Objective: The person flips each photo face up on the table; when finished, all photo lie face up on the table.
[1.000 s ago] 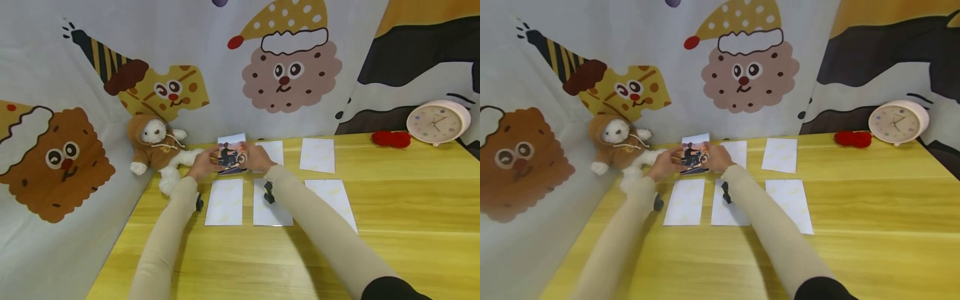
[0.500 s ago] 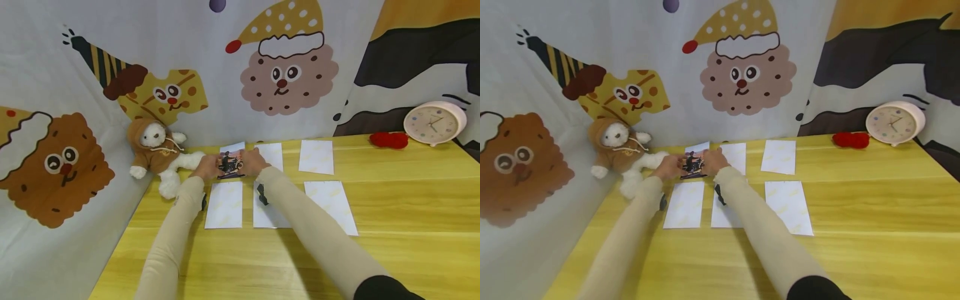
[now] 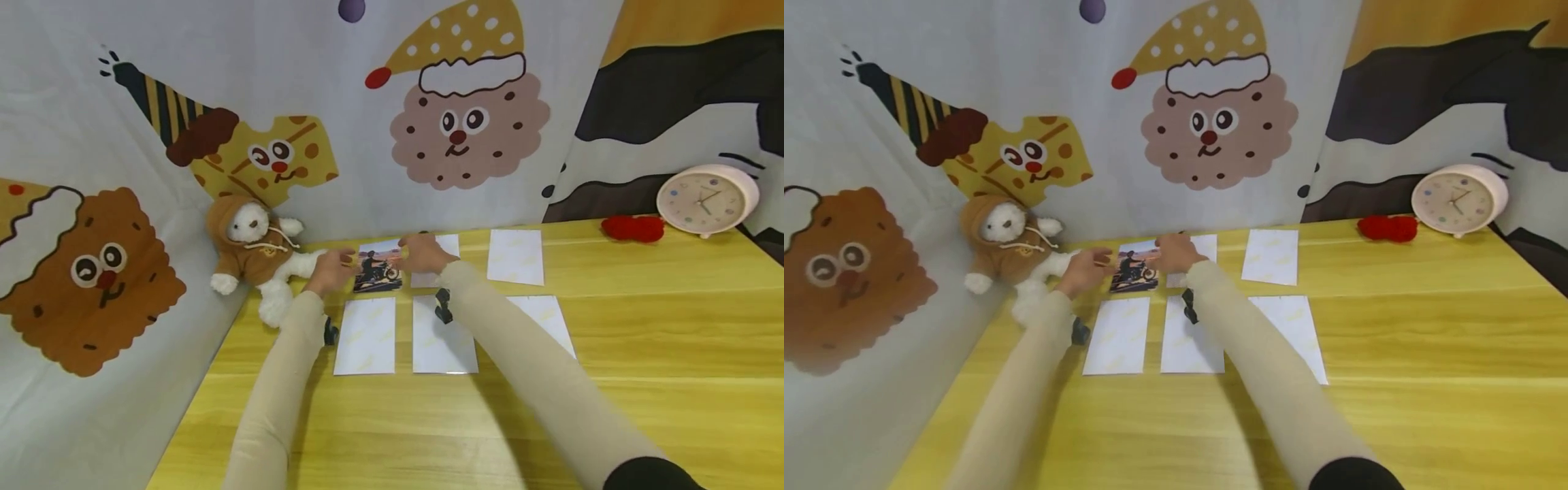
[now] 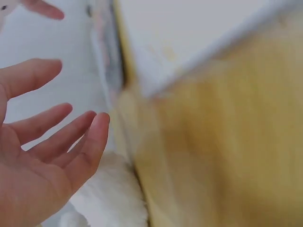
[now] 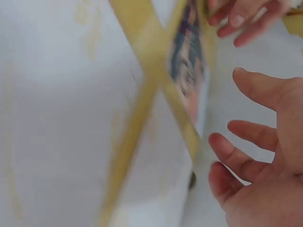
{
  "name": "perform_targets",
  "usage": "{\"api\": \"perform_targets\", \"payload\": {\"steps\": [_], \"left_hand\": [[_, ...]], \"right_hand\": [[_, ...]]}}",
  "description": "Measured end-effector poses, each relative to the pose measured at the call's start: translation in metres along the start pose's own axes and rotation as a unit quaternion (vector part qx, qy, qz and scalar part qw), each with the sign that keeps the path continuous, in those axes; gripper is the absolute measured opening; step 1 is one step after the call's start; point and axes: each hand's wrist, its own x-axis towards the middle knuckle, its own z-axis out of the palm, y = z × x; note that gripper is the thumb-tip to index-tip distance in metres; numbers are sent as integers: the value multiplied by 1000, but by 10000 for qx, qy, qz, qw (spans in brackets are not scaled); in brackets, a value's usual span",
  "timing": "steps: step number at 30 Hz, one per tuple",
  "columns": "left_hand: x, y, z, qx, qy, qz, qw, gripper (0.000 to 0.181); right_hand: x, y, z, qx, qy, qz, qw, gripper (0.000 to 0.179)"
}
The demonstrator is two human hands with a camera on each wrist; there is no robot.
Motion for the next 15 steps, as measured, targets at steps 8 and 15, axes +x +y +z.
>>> {"api": "perform_targets", "payload": {"steps": [8, 15], "left_hand": [[-8, 36, 12, -2289, -348, 272, 9725, 51], [-3, 64, 37, -3223, -1179, 465, 9381, 54]], "right_hand": [[-27, 29, -33, 425, 53, 134, 9990, 63], [-51, 52, -49, 961, 76, 392, 9946, 65]]}}
